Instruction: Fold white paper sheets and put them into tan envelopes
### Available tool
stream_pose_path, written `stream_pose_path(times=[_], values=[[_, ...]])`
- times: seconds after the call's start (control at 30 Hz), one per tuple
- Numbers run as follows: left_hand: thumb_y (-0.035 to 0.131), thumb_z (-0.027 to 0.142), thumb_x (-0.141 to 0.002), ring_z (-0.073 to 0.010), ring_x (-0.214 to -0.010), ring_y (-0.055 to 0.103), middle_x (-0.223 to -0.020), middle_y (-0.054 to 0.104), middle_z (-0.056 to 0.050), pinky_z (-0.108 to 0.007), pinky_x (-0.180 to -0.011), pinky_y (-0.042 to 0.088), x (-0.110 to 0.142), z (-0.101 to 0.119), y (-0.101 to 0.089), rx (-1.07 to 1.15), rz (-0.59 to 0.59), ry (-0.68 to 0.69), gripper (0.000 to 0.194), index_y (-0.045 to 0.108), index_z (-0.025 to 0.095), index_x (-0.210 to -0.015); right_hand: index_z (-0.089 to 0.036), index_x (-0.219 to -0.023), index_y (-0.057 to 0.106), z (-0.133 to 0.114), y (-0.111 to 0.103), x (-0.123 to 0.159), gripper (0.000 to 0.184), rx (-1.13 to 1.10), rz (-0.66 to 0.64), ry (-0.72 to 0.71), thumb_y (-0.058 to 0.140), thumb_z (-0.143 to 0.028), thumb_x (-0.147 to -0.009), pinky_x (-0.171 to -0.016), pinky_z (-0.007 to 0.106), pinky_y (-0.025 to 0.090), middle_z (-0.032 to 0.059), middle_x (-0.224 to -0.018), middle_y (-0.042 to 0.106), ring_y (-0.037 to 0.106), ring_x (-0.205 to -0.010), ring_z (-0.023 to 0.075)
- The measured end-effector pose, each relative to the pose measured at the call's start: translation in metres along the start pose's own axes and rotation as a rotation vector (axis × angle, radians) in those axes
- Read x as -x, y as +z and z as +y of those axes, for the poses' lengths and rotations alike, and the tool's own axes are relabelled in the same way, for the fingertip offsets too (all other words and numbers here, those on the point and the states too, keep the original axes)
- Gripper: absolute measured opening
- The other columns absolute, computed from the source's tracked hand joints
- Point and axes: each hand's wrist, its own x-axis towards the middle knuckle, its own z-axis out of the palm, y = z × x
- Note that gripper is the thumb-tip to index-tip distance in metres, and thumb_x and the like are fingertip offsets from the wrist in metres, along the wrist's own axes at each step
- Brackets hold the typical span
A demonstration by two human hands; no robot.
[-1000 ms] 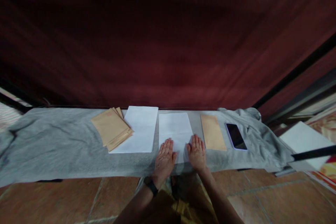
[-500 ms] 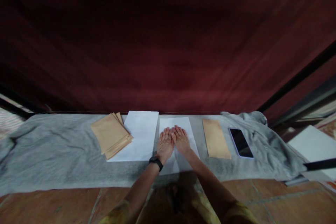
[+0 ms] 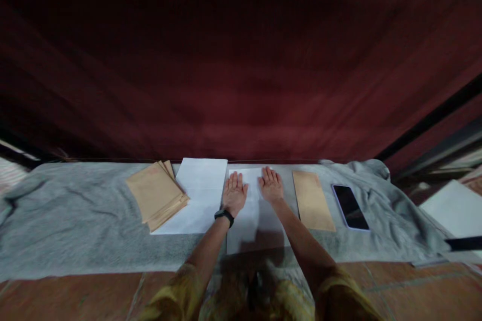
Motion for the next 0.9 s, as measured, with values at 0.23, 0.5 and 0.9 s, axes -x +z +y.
stream_pose_path(times=[0.23,0.5,0.9], values=[[0.026,0.036,-0.104,-0.0249,-0.153,0.024,-0.164,0.029,-0.013,-0.042,-0.125,0.019,-0.001,0.002,0.002,-0.024,0.011,-0.042,0.059,0.033,0.010,-0.156,-0.008,-0.149,0.048,0.023,-0.013,0.009,0.051,0.066,0.032,0.109,0.033,-0.029,-0.104,-0.116,0.049,0.031,0.0164,-0.154,0.047,0.046,-0.140,0.0318],[0.025,0.036,-0.104,-0.0254,-0.154,0.022,-0.164,0.028,-0.015,-0.044,-0.124,0.020,-0.002,-0.001,0.005,-0.017,0.009,-0.018,0.060,0.032,0.008,-0.157,-0.011,-0.153,0.040,-0.023,-0.022,0.099,0.053,-0.009,0.105,-0.091,0.036,-0.030,-0.104,-0.118,0.045,0.031,0.0154,-0.160,0.038,0.035,-0.148,0.0282],[0.029,0.035,-0.102,-0.0302,-0.151,0.028,-0.160,0.035,-0.021,-0.048,-0.123,0.023,0.011,0.003,-0.006,0.018,0.062,-0.028,0.059,0.041,0.004,-0.151,-0.007,-0.154,0.038,-0.006,-0.037,0.169,0.056,0.032,0.180,-0.112,0.038,-0.033,-0.104,-0.119,0.047,0.028,0.0192,-0.154,0.047,0.042,-0.143,0.0280]])
